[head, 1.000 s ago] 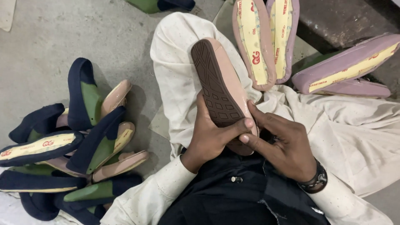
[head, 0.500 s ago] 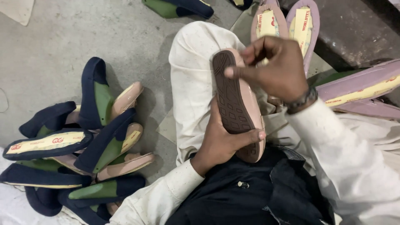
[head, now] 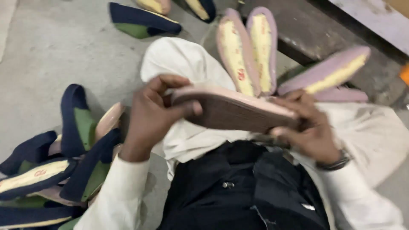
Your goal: The person sits on the floor and repeatedly takes a slipper upper and a separate sole from a nearby box. They align the sole with the upper and press the edges together by hand to attach them, then place the assembled slipper aside.
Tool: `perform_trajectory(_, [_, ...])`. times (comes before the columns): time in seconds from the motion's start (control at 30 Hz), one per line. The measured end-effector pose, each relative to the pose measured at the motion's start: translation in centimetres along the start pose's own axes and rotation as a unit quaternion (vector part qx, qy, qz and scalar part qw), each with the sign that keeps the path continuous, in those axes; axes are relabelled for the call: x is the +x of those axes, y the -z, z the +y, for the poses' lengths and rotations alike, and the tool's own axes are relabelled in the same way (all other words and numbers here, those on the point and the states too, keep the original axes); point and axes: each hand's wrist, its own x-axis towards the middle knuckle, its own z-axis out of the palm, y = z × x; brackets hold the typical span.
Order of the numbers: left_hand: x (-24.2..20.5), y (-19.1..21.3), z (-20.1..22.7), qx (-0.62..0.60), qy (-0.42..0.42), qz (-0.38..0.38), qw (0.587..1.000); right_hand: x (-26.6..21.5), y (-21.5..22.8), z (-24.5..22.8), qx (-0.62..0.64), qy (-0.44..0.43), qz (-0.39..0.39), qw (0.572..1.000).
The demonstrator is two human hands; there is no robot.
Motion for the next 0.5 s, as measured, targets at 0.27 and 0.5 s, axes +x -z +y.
perform_trajectory(0.27, [4.2, -5.6, 0.9, 0.124, -0.150, -0.146, 0.970, -5.3, -4.4, 0.3, 0.058, -0.093, 0.092, 0.990])
perform_trajectory(0.5, [4.0, -6.5, 0.0, 0.239, -0.196, -0.116, 0.944, -4.4, -4.7, 1.2, 0.068, -0.113, 0.117, 0.984])
